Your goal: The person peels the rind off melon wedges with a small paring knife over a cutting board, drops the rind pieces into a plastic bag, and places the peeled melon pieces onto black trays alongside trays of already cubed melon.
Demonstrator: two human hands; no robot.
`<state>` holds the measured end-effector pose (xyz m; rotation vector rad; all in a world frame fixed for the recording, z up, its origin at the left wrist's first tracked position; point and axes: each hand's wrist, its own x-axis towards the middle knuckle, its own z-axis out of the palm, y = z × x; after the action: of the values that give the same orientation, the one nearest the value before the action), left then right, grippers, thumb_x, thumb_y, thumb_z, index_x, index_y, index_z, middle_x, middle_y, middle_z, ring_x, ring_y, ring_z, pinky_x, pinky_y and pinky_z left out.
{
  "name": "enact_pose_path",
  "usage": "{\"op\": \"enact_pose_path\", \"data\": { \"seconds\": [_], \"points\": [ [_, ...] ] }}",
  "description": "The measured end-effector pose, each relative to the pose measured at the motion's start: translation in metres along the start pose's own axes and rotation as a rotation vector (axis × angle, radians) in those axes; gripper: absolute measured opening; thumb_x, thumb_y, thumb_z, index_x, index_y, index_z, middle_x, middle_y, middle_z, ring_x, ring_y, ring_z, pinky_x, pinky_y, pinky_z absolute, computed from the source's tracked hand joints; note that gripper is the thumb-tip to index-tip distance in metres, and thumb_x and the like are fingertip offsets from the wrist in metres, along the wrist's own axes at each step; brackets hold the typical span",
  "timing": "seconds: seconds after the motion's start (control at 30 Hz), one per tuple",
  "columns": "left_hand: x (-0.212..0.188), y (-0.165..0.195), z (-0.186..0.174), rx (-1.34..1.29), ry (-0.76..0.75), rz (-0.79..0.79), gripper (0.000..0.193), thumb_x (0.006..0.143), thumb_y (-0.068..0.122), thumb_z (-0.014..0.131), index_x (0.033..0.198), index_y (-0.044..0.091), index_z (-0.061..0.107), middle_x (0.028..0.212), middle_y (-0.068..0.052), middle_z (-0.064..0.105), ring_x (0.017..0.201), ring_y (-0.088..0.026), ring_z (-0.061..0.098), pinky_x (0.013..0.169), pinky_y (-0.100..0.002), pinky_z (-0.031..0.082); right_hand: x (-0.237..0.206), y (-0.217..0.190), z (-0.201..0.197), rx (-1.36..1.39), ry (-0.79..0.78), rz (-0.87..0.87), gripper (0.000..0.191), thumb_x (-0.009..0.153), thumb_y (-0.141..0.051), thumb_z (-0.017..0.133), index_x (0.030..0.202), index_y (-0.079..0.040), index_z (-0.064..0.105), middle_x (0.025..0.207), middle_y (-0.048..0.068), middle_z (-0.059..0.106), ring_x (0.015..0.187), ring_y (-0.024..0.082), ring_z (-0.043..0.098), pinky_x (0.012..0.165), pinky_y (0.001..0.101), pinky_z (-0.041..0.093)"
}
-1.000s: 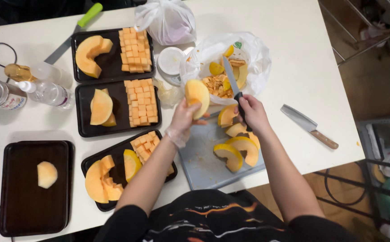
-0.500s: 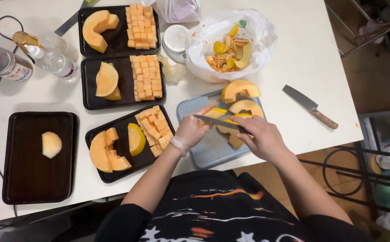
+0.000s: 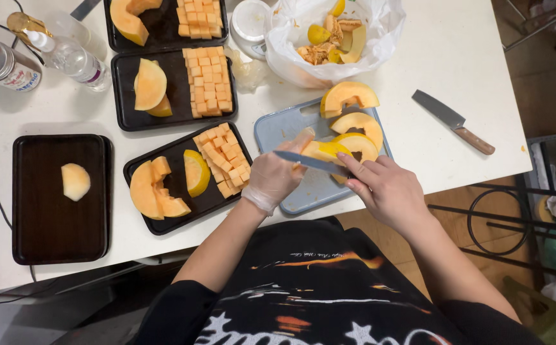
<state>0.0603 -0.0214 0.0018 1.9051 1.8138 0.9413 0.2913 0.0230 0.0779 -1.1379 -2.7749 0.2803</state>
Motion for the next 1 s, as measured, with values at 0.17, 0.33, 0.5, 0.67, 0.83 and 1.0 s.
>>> {"op": "enact_pose_path", "data": {
  "seconds": [0.17, 0.33, 0.5, 0.67, 0.83, 1.0],
  "points": [
    [-0.004, 0.001, 0.003, -0.011, 0.1, 0.082, 0.056, 0.088, 0.022, 0.076, 0.14, 0.018, 0.057, 0.11, -0.01, 0.072, 0.086, -0.032, 0.072, 0.069, -0.041, 0.059, -0.003, -0.006, 0.0, -0.011, -0.013, 0.073, 0.049, 0.095, -0.037, 0.063, 0.143, -0.023, 0.062, 0.082, 0.0, 0.068, 0.075, 0.022, 0.061, 0.06, 0.0364, 0.053],
    [-0.004, -0.005, 0.006, 0.036, 0.044, 0.05, 0.055, 0.088, 0.023, 0.077, 0.14, 0.018, 0.058, 0.104, -0.01, 0.073, 0.083, -0.033, 0.072, 0.066, -0.042, 0.058, 0.0, -0.005, -0.002, -0.013, -0.04, 0.065, 0.05, 0.096, -0.039, 0.062, 0.143, -0.023, 0.061, 0.083, -0.001, 0.069, 0.075, 0.022, 0.061, 0.06, 0.0366, 0.053],
    [0.002, -0.011, 0.008, 0.092, 0.039, 0.049, 0.056, 0.087, 0.024, 0.077, 0.14, 0.015, 0.06, 0.098, -0.013, 0.072, 0.078, -0.034, 0.072, 0.064, -0.043, 0.058, 0.008, -0.009, 0.0, 0.002, -0.03, 0.106, 0.049, 0.097, -0.038, 0.06, 0.144, -0.023, 0.061, 0.084, 0.0, 0.069, 0.076, 0.022, 0.062, 0.06, 0.0373, 0.053],
    [0.006, -0.019, 0.004, 0.107, 0.077, 0.077, 0.051, 0.089, 0.024, 0.075, 0.137, 0.014, 0.063, 0.099, -0.013, 0.072, 0.077, -0.033, 0.071, 0.064, -0.043, 0.058, 0.013, -0.008, 0.0, -0.001, -0.061, 0.145, 0.05, 0.097, -0.039, 0.06, 0.144, -0.024, 0.06, 0.085, 0.0, 0.07, 0.076, 0.023, 0.063, 0.06, 0.0384, 0.053],
    [0.008, -0.019, 0.002, 0.106, 0.02, 0.068, 0.045, 0.09, 0.023, 0.075, 0.134, 0.016, 0.066, 0.1, -0.01, 0.072, 0.081, -0.031, 0.071, 0.07, -0.043, 0.058, 0.025, -0.004, 0.007, 0.079, -0.037, 0.08, 0.048, 0.099, -0.037, 0.058, 0.143, -0.021, 0.061, 0.09, 0.001, 0.072, 0.081, 0.026, 0.064, 0.063, 0.0406, 0.053],
    [0.009, -0.028, -0.001, -0.261, 0.12, 0.055, 0.051, 0.09, 0.028, 0.074, 0.136, 0.009, 0.063, 0.108, -0.012, 0.072, 0.092, -0.025, 0.073, 0.081, -0.038, 0.06, 0.028, 0.003, 0.01, 0.199, 0.016, 0.104, 0.041, 0.1, -0.033, 0.061, 0.139, -0.02, 0.066, 0.084, 0.002, 0.069, 0.082, 0.025, 0.065, 0.068, 0.0395, 0.053]
  ]
}}
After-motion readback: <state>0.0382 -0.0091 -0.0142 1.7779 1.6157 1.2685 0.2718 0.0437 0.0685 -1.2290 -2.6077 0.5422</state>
